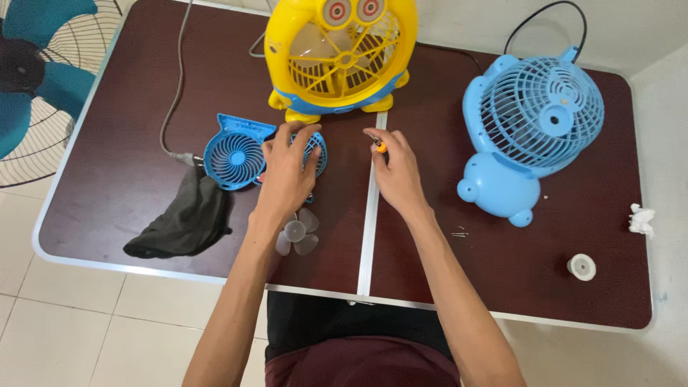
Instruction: The person uses a screwdriver to remove screws from the base of a blue electric fan, then repeats the process on a yellow electric fan. Screws and small parts are placed on the table during disassembly.
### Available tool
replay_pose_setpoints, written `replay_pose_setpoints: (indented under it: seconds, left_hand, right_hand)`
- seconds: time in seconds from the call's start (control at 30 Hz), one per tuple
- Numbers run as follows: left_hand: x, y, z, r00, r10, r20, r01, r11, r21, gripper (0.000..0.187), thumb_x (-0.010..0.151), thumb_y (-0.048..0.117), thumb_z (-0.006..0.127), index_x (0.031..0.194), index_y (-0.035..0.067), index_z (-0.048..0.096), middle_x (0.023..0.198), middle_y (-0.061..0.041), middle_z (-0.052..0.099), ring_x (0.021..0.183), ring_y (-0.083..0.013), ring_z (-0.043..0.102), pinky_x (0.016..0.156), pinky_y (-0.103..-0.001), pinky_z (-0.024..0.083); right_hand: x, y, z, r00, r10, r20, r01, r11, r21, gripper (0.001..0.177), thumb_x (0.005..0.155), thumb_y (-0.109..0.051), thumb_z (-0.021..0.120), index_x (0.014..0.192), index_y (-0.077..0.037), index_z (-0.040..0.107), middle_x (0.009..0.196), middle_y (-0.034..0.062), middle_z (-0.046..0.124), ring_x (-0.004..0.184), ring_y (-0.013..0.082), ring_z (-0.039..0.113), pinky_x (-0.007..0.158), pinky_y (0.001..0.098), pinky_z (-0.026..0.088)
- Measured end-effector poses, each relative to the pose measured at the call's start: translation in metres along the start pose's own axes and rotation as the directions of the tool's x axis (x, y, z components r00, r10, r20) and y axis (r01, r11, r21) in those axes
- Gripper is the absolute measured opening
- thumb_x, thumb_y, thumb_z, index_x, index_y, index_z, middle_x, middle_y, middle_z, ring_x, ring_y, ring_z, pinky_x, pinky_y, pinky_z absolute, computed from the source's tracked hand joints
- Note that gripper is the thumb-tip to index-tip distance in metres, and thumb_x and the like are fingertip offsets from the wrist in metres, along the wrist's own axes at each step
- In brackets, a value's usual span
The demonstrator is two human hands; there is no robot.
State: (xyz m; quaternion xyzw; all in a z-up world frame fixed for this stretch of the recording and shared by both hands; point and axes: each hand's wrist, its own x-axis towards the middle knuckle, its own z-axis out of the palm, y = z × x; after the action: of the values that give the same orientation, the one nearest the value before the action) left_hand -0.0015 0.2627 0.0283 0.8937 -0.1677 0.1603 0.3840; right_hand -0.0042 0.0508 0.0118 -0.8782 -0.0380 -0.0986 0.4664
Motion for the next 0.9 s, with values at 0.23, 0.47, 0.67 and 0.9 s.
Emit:
replay_pose_setpoints:
  seconds: [0.23,0.47,0.67,0.9]
  left_hand:
    - [0.020,0.002,0.010,0.990,0.112,-0.086,-0.111,0.994,0.012,0.046,0.095,0.005,0.070,0.137,0.003,0.053,0.136,-0.019,0.051,0.128,-0.0376,0.052,0.103,-0.048,0.038]
    - [0.046,-0.005,0.006,0.971,0.024,-0.238,-0.049,0.994,-0.099,0.069,0.091,-0.002,0.074,0.149,0.000,0.035,0.139,-0.021,0.042,0.123,-0.0352,0.054,0.105,-0.047,0.043]
    - [0.067,-0.011,-0.009,0.950,0.044,-0.310,-0.071,0.995,-0.075,0.075,0.090,-0.005,0.075,0.152,0.002,0.032,0.139,-0.021,0.041,0.128,-0.0380,0.053,0.108,-0.048,0.044]
    - [0.079,-0.009,-0.015,0.959,0.009,-0.284,-0.020,0.999,-0.035,0.082,0.092,0.000,0.072,0.159,0.008,0.026,0.150,-0.021,0.035,0.137,-0.0419,0.046,0.109,-0.051,0.038]
  right_hand:
    - [0.009,0.008,-0.027,0.993,-0.056,-0.104,0.054,0.998,-0.021,0.031,0.100,-0.005,0.060,0.130,-0.010,0.067,0.100,0.0094,0.061,0.090,0.0223,0.062,0.083,0.0358,0.050]
    - [0.032,0.011,-0.037,0.974,-0.115,-0.196,0.128,0.990,0.052,0.036,0.100,-0.005,0.061,0.136,-0.007,0.061,0.120,0.0121,0.068,0.103,0.0230,0.066,0.094,0.0364,0.051]
    - [0.066,0.012,-0.029,0.948,-0.226,-0.226,0.239,0.970,0.033,0.046,0.100,-0.004,0.064,0.145,-0.005,0.053,0.133,0.0142,0.066,0.100,0.0230,0.064,0.098,0.0374,0.051]
    - [0.089,0.001,-0.019,0.894,-0.274,-0.355,0.316,0.947,0.063,0.060,0.099,-0.004,0.065,0.155,-0.009,0.044,0.135,0.0105,0.061,0.101,0.0199,0.060,0.095,0.0349,0.052]
